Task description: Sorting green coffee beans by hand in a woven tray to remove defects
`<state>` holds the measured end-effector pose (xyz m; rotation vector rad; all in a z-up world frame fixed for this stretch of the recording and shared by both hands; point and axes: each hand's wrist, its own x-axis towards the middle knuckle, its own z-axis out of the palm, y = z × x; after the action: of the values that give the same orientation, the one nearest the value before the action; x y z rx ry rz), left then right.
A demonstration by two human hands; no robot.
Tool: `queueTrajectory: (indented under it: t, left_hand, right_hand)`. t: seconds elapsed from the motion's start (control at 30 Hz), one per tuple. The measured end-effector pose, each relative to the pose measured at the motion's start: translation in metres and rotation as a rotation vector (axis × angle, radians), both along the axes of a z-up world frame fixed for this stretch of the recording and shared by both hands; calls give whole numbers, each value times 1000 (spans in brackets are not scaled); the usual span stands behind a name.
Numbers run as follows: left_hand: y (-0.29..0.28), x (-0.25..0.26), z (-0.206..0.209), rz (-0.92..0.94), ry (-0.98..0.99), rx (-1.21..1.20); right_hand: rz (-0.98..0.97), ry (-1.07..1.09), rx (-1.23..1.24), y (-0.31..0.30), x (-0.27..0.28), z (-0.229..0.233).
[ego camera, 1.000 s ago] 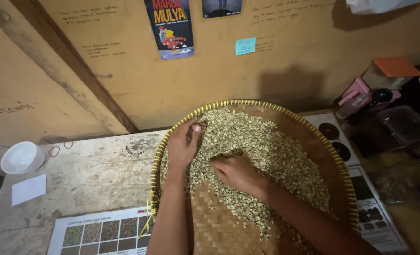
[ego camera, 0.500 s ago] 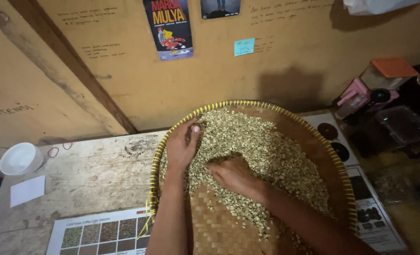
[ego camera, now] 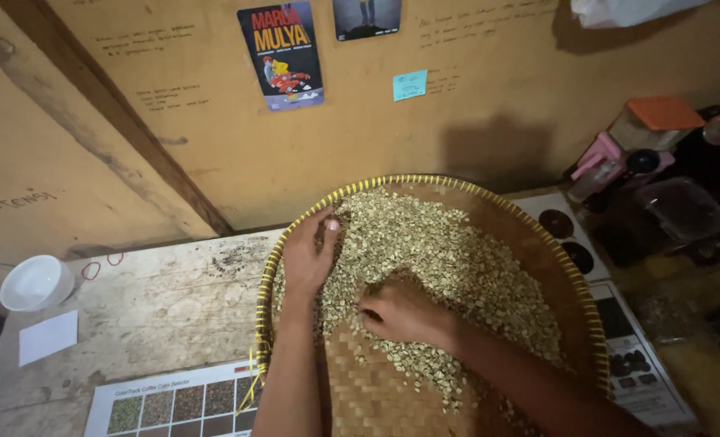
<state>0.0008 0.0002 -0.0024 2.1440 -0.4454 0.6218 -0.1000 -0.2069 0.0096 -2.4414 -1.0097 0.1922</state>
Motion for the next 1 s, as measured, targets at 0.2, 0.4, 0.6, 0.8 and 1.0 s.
queueTrajectory:
  t: [0.2,0.4,0.6,0.8,1.0]
  left_hand:
    - [-5,-7,9,0,33,8]
    - [-4,6,-17,-6,-32,-1]
    - [-6,1,-15,-15,-85,-17]
    - [-5,-11,0,-18,126,18]
    - [-7,-13,-4,-16,100,18]
  right_hand:
    - [-194,225,99,-49,19,-5]
    - [-756,227,268,-191,-6,28]
    - [-872,-419,-626,-350,-78,83]
    - [-1285,-33,32,-411,-110,60]
    - [-1233,-150,309,-368,-130,56]
